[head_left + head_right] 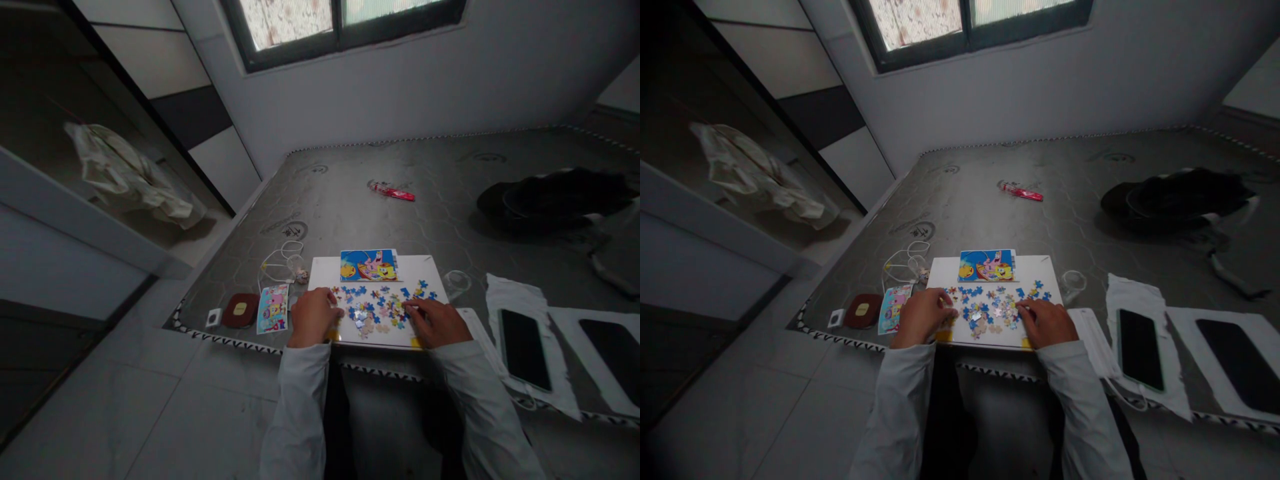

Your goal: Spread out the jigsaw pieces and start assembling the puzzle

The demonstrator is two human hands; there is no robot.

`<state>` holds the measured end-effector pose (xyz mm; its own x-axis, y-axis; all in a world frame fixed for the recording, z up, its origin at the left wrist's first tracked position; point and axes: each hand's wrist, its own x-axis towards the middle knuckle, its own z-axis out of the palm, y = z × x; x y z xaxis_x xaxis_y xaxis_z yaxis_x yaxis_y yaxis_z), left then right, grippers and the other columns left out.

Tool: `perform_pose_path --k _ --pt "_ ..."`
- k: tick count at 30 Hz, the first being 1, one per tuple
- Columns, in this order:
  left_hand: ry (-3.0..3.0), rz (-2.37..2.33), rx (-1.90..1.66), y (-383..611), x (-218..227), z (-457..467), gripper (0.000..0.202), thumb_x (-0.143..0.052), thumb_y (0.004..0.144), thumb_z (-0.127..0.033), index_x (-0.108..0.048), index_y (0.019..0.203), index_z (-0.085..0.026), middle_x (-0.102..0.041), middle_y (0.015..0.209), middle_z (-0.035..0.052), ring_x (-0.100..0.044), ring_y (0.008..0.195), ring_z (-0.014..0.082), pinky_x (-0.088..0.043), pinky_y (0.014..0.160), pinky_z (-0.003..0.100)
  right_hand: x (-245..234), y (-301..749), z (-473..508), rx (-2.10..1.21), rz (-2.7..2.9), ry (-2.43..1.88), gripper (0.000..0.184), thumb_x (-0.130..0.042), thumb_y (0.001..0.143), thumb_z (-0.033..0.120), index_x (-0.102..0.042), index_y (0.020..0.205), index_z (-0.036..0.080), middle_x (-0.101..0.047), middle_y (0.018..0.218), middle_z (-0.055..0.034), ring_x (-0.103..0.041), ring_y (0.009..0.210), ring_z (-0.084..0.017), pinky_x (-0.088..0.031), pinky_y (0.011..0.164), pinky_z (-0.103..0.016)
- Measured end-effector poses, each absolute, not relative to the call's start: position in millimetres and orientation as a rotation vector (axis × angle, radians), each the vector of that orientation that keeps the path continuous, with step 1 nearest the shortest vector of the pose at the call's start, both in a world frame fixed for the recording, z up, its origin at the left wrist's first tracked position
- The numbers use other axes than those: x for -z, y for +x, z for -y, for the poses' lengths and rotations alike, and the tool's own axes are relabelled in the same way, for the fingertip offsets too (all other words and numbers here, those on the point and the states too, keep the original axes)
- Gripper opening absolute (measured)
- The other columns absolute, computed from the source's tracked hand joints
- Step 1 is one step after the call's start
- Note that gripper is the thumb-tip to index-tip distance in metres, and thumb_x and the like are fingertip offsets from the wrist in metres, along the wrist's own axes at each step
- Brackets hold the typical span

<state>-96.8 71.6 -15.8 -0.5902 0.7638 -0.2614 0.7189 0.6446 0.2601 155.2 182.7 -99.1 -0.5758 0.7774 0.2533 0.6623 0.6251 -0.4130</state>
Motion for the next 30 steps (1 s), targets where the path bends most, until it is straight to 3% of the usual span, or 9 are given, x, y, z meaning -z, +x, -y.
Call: perform_pose_path --k 6,15,25,30 --pt "1.158 -2.502 -0.137 -100 19 -70 0.023 -0.084 0.064 -0.035 -0.074 0.084 -0.029 -0.075 0.094 0.0005 -0.067 0.091 0.0212 -0.04 0.07 0.028 99 155 -181 -0.373 2.43 -1.142 0.032 -0.047 0.096 0.038 -0.075 0.102 0.024 -0.077 0.1 -0.0053 -0.071 0.087 -0.022 -0.048 0.074 -0.034" --pt "1.061 -2.563 -0.176 -110 21 -70 0.021 -0.081 0.068 -0.041 -0.072 0.082 -0.029 -0.075 0.092 0.0006 -0.067 0.091 0.0224 -0.042 0.07 0.029 102 159 -187 -0.395 2.473 -1.106 0.031 -0.048 0.096 0.039 -0.075 0.103 0.024 -0.077 0.1 -0.0047 -0.072 0.089 -0.021 -0.05 0.075 -0.033" --pt "1.081 -2.465 -0.044 -113 23 -67 0.029 -0.087 0.059 -0.043 -0.07 0.078 -0.028 -0.074 0.089 -0.0007 -0.067 0.089 0.0232 -0.042 0.072 0.029 105 162 -193 -0.385 2.493 -1.075 0.032 -0.048 0.096 0.039 -0.075 0.103 0.024 -0.077 0.104 -0.0052 -0.072 0.091 -0.021 -0.053 0.076 -0.034" --pt "1.083 -2.466 -0.064 -115 21 -65 0.029 -0.086 0.061 -0.042 -0.07 0.08 -0.028 -0.074 0.091 -0.0016 -0.067 0.091 0.0225 -0.043 0.074 0.029 104 160 -188 -0.351 2.446 -1.1 0.031 -0.048 0.096 0.036 -0.075 0.103 0.024 -0.077 0.104 -0.0056 -0.072 0.092 -0.022 -0.052 0.078 -0.035"
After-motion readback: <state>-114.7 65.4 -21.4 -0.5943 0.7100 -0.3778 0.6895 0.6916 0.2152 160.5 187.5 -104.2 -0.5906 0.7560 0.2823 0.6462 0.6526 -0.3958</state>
